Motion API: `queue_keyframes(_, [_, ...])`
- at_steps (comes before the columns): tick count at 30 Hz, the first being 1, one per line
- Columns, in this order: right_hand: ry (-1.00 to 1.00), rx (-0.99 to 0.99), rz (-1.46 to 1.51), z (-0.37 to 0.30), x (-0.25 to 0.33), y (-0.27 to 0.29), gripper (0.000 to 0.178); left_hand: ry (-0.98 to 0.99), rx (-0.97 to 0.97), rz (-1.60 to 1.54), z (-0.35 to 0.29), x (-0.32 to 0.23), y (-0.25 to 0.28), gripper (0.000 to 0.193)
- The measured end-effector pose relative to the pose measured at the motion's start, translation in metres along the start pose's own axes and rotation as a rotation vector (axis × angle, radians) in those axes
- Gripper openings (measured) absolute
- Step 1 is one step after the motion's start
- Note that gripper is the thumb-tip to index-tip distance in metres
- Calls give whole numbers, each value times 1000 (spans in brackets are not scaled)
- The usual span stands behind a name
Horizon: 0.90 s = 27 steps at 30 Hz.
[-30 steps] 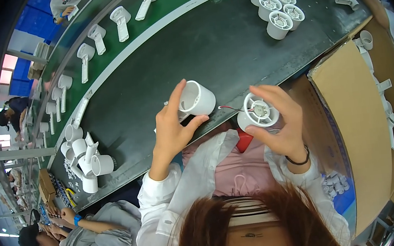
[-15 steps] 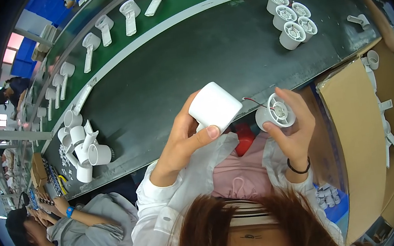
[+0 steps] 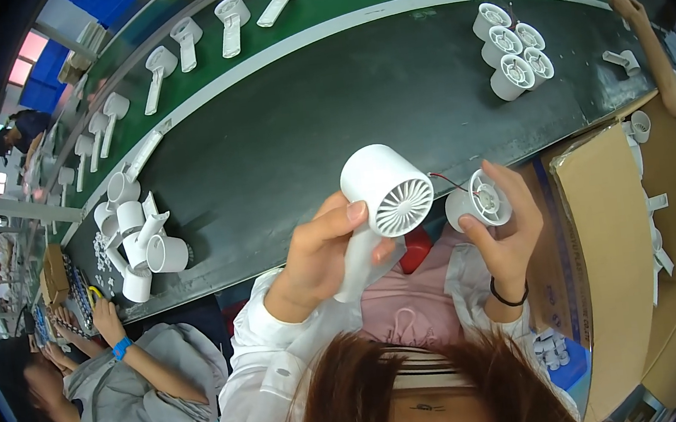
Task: The person assembles portable fans by inserting motor components into plastic fan housings, connecting casing parts together by hand, and placing assembled fan parts onto the conveyor belt.
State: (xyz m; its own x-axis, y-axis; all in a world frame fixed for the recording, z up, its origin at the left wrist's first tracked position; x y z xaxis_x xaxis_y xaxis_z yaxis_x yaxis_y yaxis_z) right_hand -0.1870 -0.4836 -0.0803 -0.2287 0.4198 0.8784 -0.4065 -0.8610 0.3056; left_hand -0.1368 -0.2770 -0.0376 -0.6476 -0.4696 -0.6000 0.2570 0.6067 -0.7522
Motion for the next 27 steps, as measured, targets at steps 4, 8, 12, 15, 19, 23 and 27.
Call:
queue_keyframes(4, [-26, 69, 0, -1, -2, 1, 57, 79, 45, -287, 2, 14, -3, 46])
queue_keyframes(8, [-38, 61, -12, 0, -3, 3, 58, 51, 116, -356, 7, 20, -5, 47])
queue_keyframes(12, [-57, 54, -25, -1, -6, 3, 58, 47, 156, -386, 8, 25, -2, 51])
queue_keyframes(15, [-53, 58, -23, 1, -8, 2, 58, 20, 107, -311, 8, 26, -4, 54])
queue_keyframes(19, [-59, 60, -21, 3, -11, 2, 58, -57, -27, -235, 8, 26, -11, 90])
queue_keyframes(23, [-66, 72, -17, 5, -14, 0, 58, -129, -78, -176, 10, 26, -11, 91])
queue_keyframes(27, [-70, 63, -14, 6, -16, -3, 57, -184, -118, -168, 11, 24, -13, 92])
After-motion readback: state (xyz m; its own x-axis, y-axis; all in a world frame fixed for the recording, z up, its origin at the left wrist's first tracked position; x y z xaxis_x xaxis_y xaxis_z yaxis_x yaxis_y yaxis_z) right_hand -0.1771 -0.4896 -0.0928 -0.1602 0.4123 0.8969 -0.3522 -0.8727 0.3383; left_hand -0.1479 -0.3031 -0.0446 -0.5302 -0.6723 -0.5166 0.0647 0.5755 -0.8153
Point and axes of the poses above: each hand's wrist, its own z-axis towards the middle knuckle, its own y-axis out of the back of the hand, x = y × z, the point moved 3 cm from there along z, towards the middle knuckle, and after that the axes turned 7 degrees about -z, right-handed, at the moved point
